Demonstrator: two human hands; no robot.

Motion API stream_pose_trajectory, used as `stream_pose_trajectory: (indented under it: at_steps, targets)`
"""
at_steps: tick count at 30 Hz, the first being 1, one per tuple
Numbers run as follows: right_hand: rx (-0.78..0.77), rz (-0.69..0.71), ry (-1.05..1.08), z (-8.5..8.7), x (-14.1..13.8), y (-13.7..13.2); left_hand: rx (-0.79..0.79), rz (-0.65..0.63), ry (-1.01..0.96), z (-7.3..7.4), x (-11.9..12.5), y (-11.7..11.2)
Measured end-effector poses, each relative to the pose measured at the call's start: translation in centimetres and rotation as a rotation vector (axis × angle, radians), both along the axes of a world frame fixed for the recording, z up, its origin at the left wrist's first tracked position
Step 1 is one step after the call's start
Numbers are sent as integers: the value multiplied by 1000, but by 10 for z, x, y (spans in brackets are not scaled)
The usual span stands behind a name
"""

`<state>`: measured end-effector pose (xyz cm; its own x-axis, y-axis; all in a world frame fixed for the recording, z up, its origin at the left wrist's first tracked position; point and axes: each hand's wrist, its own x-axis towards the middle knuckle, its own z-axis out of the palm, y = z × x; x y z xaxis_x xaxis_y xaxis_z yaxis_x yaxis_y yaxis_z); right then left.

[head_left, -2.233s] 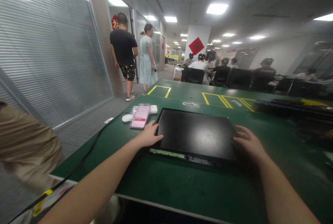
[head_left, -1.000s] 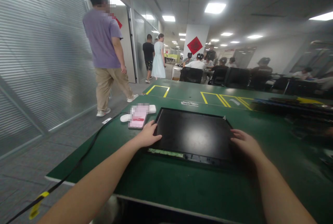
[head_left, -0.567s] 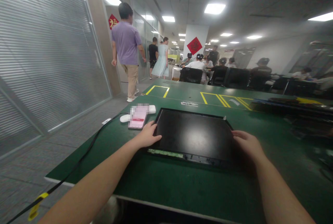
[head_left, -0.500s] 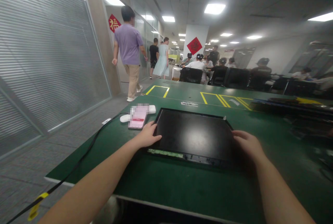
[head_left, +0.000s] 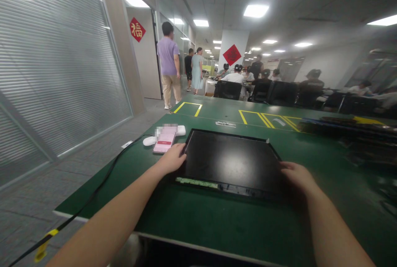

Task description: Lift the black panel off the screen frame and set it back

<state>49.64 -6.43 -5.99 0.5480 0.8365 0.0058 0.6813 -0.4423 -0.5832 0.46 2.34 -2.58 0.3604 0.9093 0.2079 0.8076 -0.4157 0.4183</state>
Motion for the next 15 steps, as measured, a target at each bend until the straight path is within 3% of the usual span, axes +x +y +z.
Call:
stream_pose_trajectory:
  at_steps: [9, 15]
  targets:
    - [25, 35, -2, -4, 0, 0, 64, -104, -24, 7, -7, -4]
    - [103, 15, -28, -6, 2, -1, 18, -27, 51, 11, -6, -5]
